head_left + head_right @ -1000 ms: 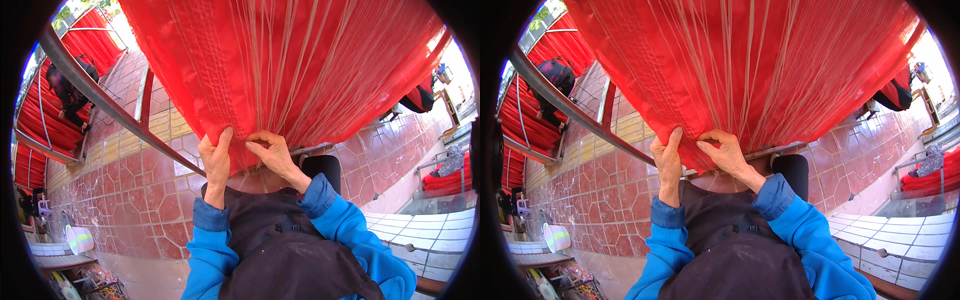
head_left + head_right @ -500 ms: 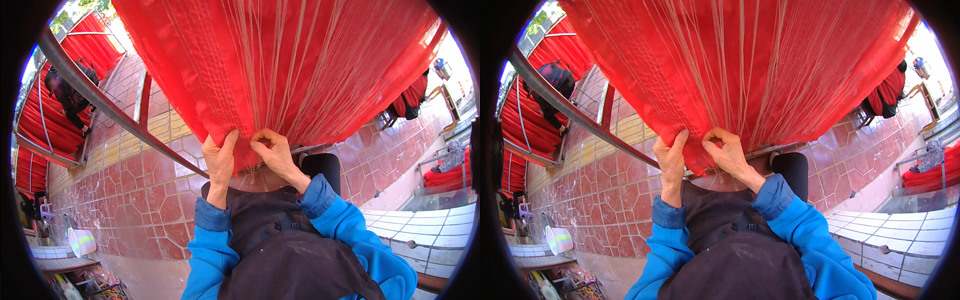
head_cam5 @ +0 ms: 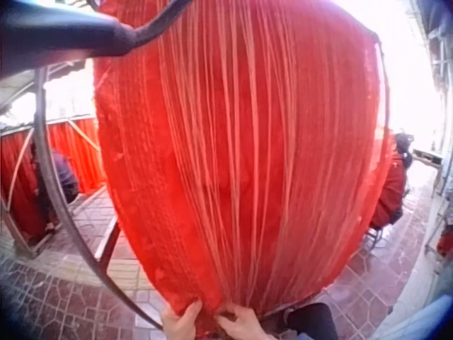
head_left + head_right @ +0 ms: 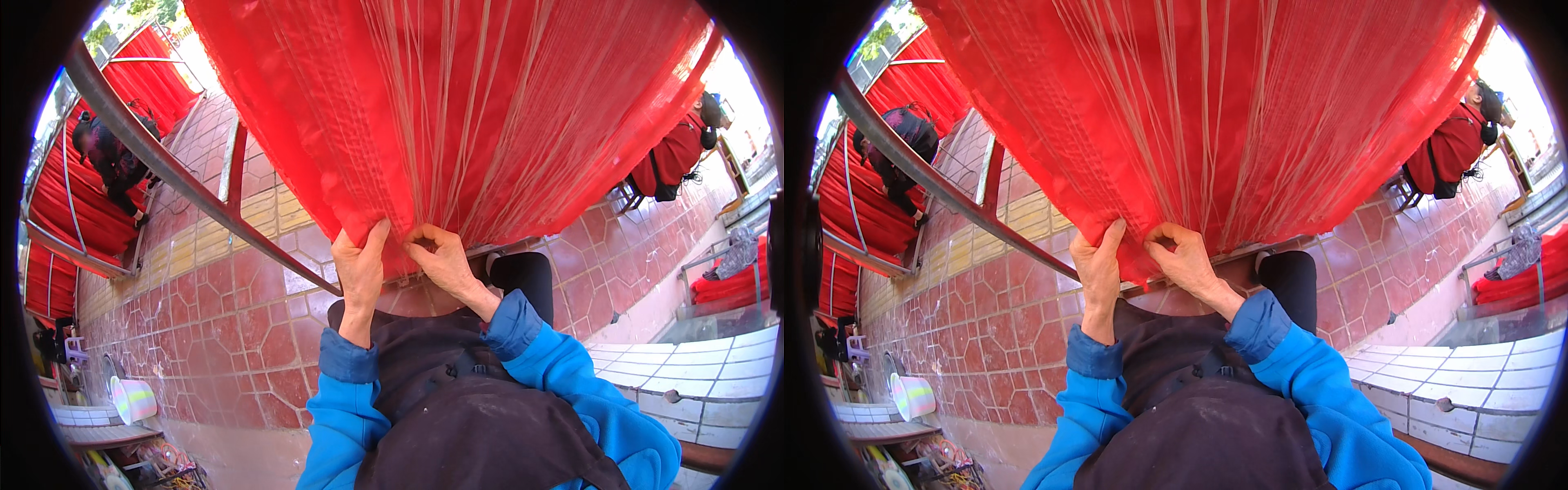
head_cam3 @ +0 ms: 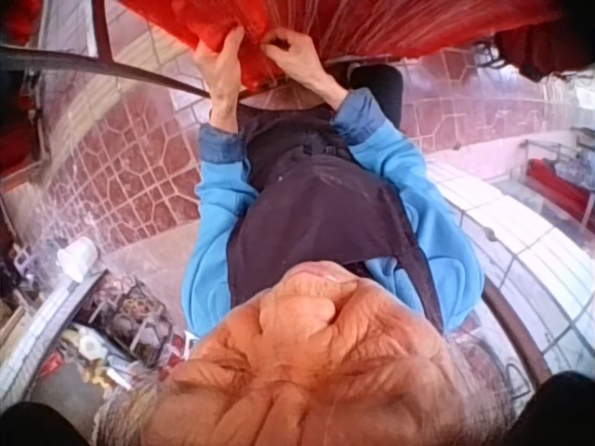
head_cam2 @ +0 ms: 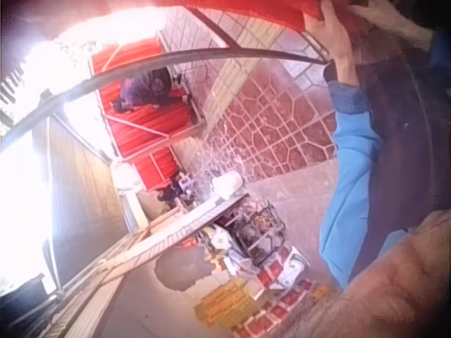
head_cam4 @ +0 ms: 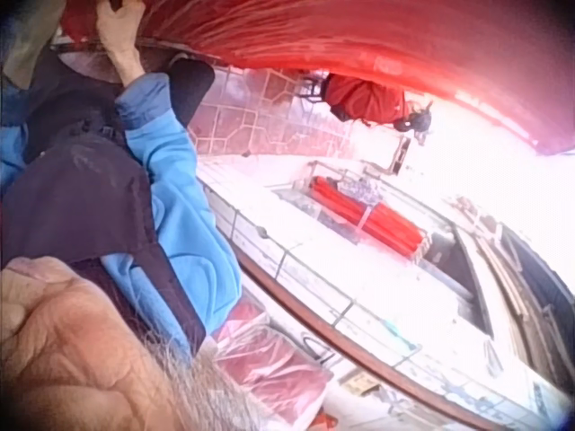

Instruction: The person sits at a vertical loom and repeatedly passes a white weft thread through red warp threads using a shuttle-like motion. They pull the thread through, beat it into place, and repeat the process across the width of the fabric.

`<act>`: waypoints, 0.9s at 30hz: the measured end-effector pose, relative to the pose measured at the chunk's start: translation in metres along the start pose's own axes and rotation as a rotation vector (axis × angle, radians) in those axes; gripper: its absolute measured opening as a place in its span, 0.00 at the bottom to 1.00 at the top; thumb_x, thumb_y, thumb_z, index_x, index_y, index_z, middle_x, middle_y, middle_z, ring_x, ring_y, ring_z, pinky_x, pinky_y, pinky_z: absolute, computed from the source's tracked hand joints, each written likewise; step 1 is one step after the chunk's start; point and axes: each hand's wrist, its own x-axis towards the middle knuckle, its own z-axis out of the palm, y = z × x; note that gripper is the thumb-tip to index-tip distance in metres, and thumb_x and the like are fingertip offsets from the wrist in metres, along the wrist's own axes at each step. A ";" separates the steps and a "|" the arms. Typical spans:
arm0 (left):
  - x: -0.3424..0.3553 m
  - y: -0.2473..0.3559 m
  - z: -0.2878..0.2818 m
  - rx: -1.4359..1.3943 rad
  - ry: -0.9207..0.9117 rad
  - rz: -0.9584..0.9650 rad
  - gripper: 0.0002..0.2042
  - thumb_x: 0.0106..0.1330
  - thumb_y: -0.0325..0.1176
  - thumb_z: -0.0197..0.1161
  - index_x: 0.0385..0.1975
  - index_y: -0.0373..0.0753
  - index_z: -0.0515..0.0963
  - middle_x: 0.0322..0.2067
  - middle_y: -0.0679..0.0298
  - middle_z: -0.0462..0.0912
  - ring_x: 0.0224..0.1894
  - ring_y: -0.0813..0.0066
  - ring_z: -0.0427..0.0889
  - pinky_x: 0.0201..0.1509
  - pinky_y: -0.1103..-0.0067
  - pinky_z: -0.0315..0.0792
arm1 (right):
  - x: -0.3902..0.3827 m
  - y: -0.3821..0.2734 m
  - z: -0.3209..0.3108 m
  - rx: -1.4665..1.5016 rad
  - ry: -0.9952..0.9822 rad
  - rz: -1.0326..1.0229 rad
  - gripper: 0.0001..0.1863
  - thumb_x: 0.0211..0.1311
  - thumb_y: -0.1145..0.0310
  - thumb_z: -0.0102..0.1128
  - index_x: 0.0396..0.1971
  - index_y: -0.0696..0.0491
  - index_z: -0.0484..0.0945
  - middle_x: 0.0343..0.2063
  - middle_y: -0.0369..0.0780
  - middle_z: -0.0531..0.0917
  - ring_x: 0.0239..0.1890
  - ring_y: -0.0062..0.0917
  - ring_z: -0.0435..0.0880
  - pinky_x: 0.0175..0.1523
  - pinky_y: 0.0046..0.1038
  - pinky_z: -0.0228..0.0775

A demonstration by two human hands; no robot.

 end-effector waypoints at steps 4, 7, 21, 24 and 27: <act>-0.005 -0.004 0.003 0.039 -0.024 -0.017 0.06 0.62 0.22 0.61 0.38 0.31 0.80 0.35 0.69 0.82 0.39 0.83 0.76 0.44 0.83 0.70 | -0.004 0.002 -0.002 0.033 0.027 -0.024 0.08 0.57 0.75 0.60 0.37 0.60 0.77 0.30 0.35 0.80 0.34 0.16 0.76 0.41 0.19 0.68; -0.006 -0.008 0.002 0.052 -0.024 0.019 0.05 0.62 0.22 0.61 0.37 0.32 0.79 0.33 0.70 0.81 0.37 0.83 0.76 0.43 0.83 0.69 | -0.007 0.006 -0.002 0.120 0.030 0.006 0.08 0.58 0.75 0.60 0.37 0.60 0.77 0.30 0.34 0.80 0.34 0.15 0.76 0.41 0.18 0.68; -0.006 -0.019 -0.006 0.060 -0.019 -0.013 0.06 0.63 0.22 0.61 0.38 0.32 0.79 0.34 0.70 0.80 0.37 0.82 0.75 0.43 0.82 0.69 | -0.022 0.014 -0.003 0.382 -0.037 0.180 0.06 0.64 0.74 0.56 0.35 0.61 0.77 0.30 0.37 0.81 0.34 0.17 0.79 0.39 0.21 0.73; -0.006 -0.021 -0.007 0.012 -0.012 -0.032 0.06 0.63 0.23 0.61 0.38 0.32 0.79 0.34 0.69 0.81 0.38 0.82 0.76 0.43 0.82 0.69 | -0.026 0.014 -0.004 0.363 -0.070 0.121 0.07 0.66 0.72 0.54 0.35 0.61 0.77 0.28 0.37 0.81 0.31 0.18 0.79 0.36 0.21 0.73; -0.008 -0.015 -0.008 0.031 -0.028 -0.054 0.06 0.63 0.23 0.61 0.38 0.33 0.79 0.35 0.68 0.81 0.38 0.81 0.77 0.44 0.82 0.70 | -0.030 0.014 -0.008 0.369 -0.081 0.107 0.07 0.66 0.71 0.55 0.36 0.60 0.77 0.26 0.36 0.81 0.28 0.15 0.78 0.32 0.18 0.71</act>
